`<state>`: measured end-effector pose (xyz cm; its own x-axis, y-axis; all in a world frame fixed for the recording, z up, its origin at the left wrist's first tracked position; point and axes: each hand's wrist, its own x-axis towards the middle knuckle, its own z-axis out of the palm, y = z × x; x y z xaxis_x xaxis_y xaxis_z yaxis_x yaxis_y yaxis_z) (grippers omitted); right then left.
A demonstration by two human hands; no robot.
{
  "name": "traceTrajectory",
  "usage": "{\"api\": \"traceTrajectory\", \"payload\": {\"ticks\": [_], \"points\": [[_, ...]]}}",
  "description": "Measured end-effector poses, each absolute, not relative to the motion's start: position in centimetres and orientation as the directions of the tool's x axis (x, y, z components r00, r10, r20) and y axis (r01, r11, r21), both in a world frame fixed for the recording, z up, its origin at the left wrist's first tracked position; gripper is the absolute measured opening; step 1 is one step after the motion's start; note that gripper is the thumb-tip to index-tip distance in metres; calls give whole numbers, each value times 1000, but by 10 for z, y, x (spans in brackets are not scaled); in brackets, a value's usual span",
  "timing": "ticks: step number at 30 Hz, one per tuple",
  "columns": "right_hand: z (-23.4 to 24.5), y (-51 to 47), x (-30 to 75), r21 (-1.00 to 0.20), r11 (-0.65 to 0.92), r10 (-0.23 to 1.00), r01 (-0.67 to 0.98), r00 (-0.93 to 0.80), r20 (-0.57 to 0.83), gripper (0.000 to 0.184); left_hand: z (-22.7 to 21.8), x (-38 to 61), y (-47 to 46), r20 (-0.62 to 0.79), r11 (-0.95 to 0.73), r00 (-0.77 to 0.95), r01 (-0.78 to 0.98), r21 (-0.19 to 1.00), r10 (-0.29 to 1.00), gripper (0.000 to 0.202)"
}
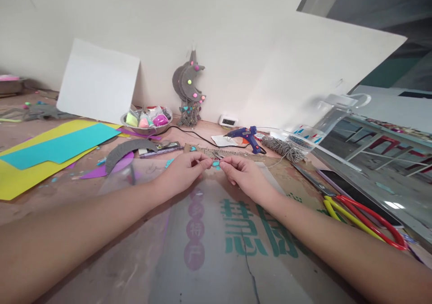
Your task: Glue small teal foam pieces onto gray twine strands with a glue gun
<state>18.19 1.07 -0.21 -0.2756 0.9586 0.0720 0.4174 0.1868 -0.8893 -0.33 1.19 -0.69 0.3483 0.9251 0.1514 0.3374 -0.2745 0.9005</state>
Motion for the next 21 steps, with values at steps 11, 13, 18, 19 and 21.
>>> {"api": "traceTrajectory", "payload": {"ticks": [11, 13, 18, 19, 21], "points": [[-4, 11, 183, -899, 231, 953, 373, -272, 132, 25, -4, -1, 8, 144, -283, 350, 389, 877, 926, 28], [-4, 11, 182, -895, 232, 953, 382, -273, 130, 25, -3, -1, 7, 144, -284, 346, 398, 872, 927, 25], [-3, 9, 180, -899, 227, 956, 374, -263, 132, 26, -2, 0, 6, 155, -315, 367, 430, 846, 917, 19], [-3, 9, 180, -900, 232, 956, 370, -255, 141, 26, -2, 0, 5, 158, -332, 383, 444, 833, 910, 18], [-1, 8, 180, -899, 245, 957, 363, -236, 166, 25, -1, 1, 5, 167, -366, 414, 465, 806, 895, 16]]}}
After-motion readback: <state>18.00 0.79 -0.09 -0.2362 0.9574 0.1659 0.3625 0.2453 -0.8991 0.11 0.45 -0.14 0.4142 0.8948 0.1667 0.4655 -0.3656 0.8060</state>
